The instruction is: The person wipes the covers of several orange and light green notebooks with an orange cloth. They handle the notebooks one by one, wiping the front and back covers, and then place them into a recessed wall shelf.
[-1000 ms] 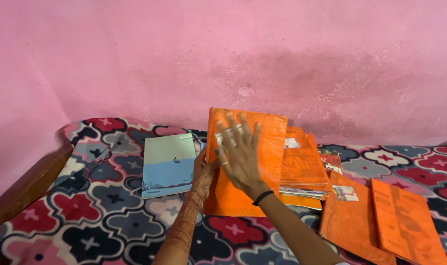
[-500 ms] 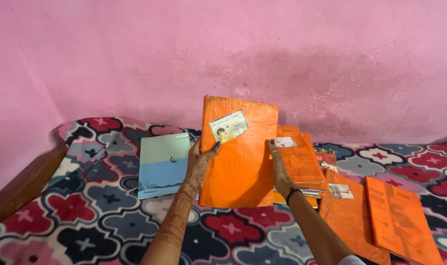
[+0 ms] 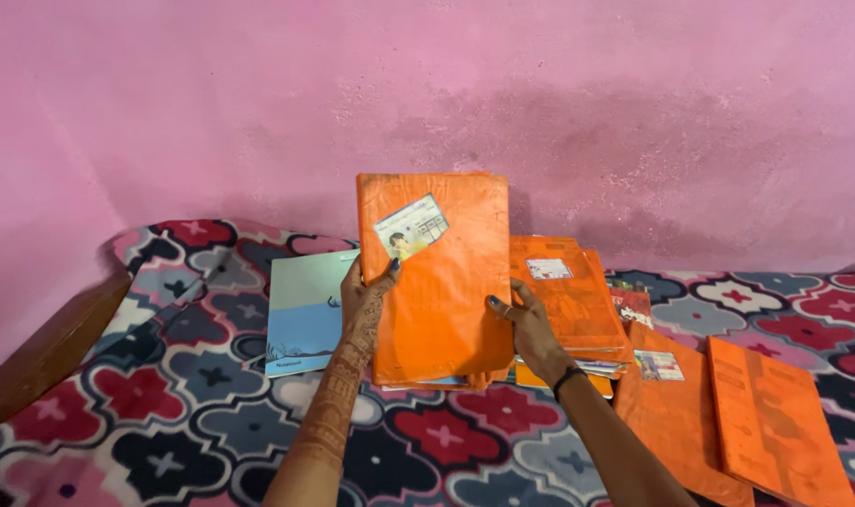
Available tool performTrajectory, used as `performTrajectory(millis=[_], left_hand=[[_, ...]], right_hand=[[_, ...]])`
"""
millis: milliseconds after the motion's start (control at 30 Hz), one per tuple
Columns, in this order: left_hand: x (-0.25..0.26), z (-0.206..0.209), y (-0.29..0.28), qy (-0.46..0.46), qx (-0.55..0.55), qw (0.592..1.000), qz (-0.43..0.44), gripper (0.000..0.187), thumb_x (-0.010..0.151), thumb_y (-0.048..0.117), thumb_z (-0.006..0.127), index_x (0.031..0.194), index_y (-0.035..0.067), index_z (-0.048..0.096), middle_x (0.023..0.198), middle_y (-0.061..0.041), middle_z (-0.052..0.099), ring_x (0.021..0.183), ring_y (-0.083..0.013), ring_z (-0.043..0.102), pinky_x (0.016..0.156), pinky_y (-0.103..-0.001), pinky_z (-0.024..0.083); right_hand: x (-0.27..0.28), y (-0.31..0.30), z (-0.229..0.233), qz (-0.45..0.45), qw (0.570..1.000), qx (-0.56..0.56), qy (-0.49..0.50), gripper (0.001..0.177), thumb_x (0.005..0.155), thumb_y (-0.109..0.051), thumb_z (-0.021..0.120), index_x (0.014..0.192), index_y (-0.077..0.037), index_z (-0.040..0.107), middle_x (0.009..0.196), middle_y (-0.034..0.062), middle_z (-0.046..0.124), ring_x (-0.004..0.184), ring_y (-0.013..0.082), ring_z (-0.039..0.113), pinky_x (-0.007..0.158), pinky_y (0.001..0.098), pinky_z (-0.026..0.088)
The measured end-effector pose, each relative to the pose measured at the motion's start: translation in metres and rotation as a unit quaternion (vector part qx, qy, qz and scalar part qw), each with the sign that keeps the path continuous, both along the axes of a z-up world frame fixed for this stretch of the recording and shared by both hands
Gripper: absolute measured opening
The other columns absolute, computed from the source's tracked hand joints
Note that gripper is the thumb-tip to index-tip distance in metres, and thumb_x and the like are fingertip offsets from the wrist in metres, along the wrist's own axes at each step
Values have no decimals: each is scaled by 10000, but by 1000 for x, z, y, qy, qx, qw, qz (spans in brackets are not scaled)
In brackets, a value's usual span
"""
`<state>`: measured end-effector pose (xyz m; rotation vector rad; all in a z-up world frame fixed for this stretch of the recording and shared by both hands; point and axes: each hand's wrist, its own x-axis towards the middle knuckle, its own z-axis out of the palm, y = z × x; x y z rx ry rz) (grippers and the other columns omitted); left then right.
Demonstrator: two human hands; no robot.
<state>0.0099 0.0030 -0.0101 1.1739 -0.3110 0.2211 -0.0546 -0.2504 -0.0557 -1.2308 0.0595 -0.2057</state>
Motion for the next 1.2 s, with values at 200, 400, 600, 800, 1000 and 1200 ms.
performTrajectory(millis=[200, 400, 600, 800, 1000, 1200], left_hand=[[9, -5, -1, -16, 13, 1000, -4, 379, 894, 133, 760, 1241, 29, 651, 1097, -26, 700, 959, -113, 634, 846, -270, 524], [25, -13, 7, 75, 131, 988, -9, 436, 932, 167, 778, 1298, 2, 609, 1130, -74, 666, 970, -144, 597, 831, -298, 493], [45, -66, 18, 101, 149, 981, -72, 648, 849, -7, 716, 1435, 102, 461, 1155, -110, 704, 1022, -198, 693, 836, -319, 567], [57, -83, 6, -1, 139, 990, 16, 662, 822, -98, 677, 1421, 82, 461, 1222, -131, 690, 1069, -197, 695, 862, -313, 559], [26, -26, 0, 31, 222, 963, 151, 630, 859, -55, 692, 1414, 133, 459, 1146, -165, 727, 1070, -271, 714, 908, -393, 525], [-1, 60, -16, 78, 266, 939, 203, 596, 892, 0, 692, 1414, 175, 462, 1140, -180, 725, 1081, -359, 690, 917, -467, 497]], right_hand=[[12, 3, -9, -59, 998, 19, -27, 440, 901, 1, 594, 1320, -135, 585, 1034, 47, 661, 1046, 142, 659, 925, 325, 504], [10, 14, 7, -90, 993, 60, -38, 384, 927, -18, 644, 1294, -129, 627, 1033, 26, 669, 952, 148, 603, 869, 340, 500], [6, 18, 29, -108, 992, 28, -52, 338, 936, -58, 649, 1269, -116, 651, 1044, 33, 708, 954, 146, 636, 879, 349, 525], [14, 24, 34, -132, 990, -16, -38, 364, 928, -98, 664, 1290, -135, 658, 1055, 22, 684, 966, 142, 604, 894, 359, 512], [28, 29, 45, -181, 983, -30, 14, 500, 914, -130, 714, 1392, -172, 573, 1031, 3, 589, 976, 134, 542, 930, 326, 444], [24, 23, 100, -174, 984, -20, -34, 473, 917, -45, 668, 1378, -120, 592, 986, 14, 618, 876, 125, 556, 799, 314, 451]])
